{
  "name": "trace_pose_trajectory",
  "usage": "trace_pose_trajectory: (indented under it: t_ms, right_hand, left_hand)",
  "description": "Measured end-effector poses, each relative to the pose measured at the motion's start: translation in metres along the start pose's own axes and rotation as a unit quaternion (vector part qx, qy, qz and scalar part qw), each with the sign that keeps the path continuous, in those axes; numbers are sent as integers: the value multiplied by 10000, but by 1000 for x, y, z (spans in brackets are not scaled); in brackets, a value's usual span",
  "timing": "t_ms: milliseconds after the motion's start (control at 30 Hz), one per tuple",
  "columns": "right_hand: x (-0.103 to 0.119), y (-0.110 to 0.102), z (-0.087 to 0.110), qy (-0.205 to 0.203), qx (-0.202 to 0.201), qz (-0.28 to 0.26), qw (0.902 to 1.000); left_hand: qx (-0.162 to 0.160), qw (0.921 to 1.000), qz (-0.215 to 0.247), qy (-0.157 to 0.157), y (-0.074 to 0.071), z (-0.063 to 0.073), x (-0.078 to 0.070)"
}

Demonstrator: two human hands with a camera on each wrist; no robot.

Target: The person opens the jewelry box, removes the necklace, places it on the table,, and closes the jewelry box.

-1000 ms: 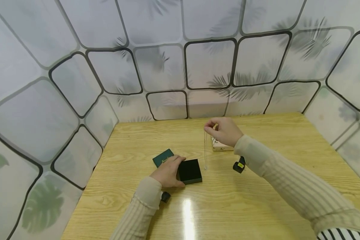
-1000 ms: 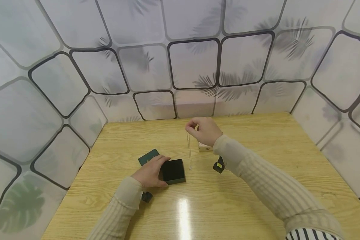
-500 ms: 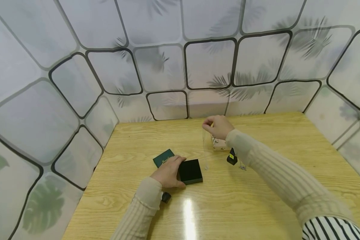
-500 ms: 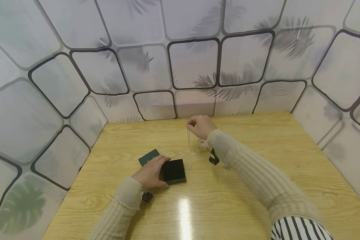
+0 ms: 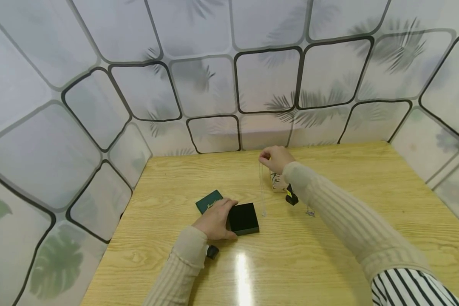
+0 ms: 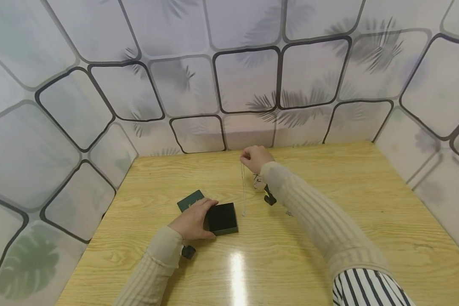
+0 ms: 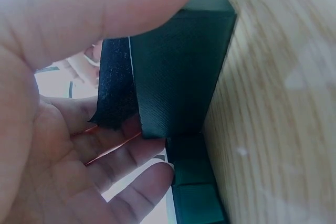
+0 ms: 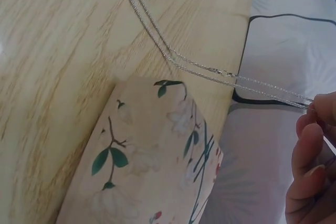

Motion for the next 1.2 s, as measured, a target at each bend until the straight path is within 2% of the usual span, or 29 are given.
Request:
trace_pose_trajectory:
  t_ms: [333,733,1200]
  right_hand:
    - [-8,6,-8,215,53,34,9997]
    - [-22,13,-21,427,98,215,9988]
    - [-28,26,-32,1093,337,462,9924]
  left_hand:
    - [93,9999,9,-110,2,0,2]
    - [17,10000,-21,14,2,-1,3]
    - [-24,10000,-55,8,1,-1,1]
Point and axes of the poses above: each hand's wrist, its own z-axis away from the middle knuckle, its own y-axis out of the palm, x = y × z, the point moved 5 cm from there along -z, towards the middle knuckle, and after that the axes turned 5 degrees about -z, right-handed, at the moved point
